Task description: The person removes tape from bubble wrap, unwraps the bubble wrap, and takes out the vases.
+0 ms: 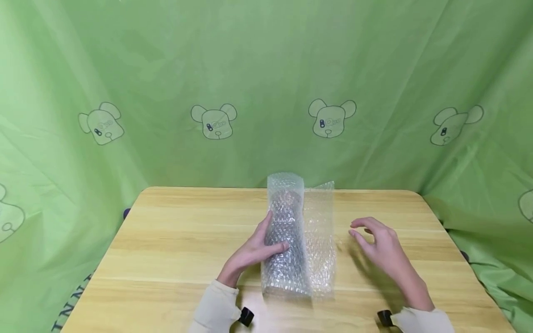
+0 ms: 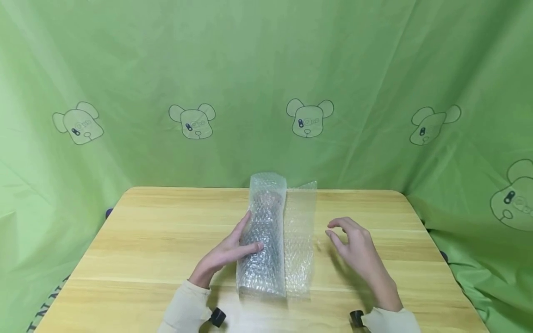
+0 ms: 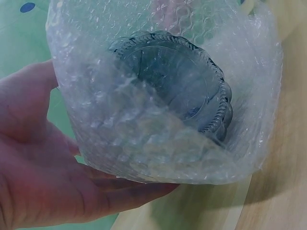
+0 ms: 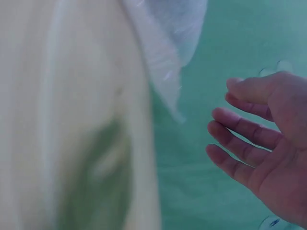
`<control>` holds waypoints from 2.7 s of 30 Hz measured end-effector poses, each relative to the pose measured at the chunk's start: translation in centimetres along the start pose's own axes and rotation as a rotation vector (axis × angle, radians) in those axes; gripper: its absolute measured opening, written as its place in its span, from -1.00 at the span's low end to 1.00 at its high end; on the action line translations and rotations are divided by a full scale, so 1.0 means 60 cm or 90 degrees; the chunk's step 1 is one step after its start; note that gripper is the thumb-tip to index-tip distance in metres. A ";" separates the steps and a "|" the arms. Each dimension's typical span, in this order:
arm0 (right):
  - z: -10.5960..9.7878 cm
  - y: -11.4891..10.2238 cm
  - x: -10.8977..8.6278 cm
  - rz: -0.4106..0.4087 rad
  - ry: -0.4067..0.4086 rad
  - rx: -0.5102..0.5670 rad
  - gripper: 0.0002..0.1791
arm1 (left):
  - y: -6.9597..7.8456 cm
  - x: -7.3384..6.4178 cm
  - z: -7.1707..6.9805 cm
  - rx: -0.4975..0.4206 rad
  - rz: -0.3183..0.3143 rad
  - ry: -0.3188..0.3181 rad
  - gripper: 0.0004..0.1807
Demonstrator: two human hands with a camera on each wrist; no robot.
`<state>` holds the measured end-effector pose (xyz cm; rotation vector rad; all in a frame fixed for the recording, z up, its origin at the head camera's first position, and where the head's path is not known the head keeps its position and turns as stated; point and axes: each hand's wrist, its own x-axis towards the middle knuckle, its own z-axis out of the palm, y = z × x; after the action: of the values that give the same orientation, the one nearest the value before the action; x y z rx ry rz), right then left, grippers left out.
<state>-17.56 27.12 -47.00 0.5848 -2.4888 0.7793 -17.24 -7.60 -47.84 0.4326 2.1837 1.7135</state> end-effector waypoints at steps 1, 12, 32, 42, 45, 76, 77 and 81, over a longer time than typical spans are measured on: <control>0.001 -0.008 0.006 -0.003 0.006 0.003 -0.73 | 0.001 0.000 -0.001 -0.002 0.001 0.000 0.25; 0.075 -0.063 0.023 0.019 -0.160 0.101 -0.46 | -0.001 0.000 0.002 -0.014 -0.009 0.006 0.25; 0.103 -0.050 -0.012 0.082 -0.326 0.059 -0.15 | -0.004 -0.001 -0.001 -0.008 -0.014 -0.005 0.23; 0.104 -0.053 -0.015 0.067 -0.362 0.058 -0.13 | -0.011 -0.003 -0.006 -0.019 -0.018 -0.007 0.20; 0.102 -0.054 -0.015 0.060 -0.360 0.059 -0.12 | -0.014 -0.004 -0.009 -0.026 -0.018 -0.009 0.19; 0.103 -0.042 -0.021 0.061 -0.345 0.061 -0.07 | 0.093 -0.036 0.045 0.355 0.094 0.041 0.02; 0.103 -0.042 -0.021 0.061 -0.344 0.060 -0.07 | 0.095 -0.033 0.051 0.380 0.097 0.038 -0.01; 0.104 -0.042 -0.022 0.053 -0.344 0.066 -0.09 | 0.093 -0.028 0.067 0.443 0.085 0.040 -0.09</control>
<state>-17.08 21.74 -51.27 0.8222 -2.9900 0.8758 -13.79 -3.56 -43.18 0.7065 2.8140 0.9748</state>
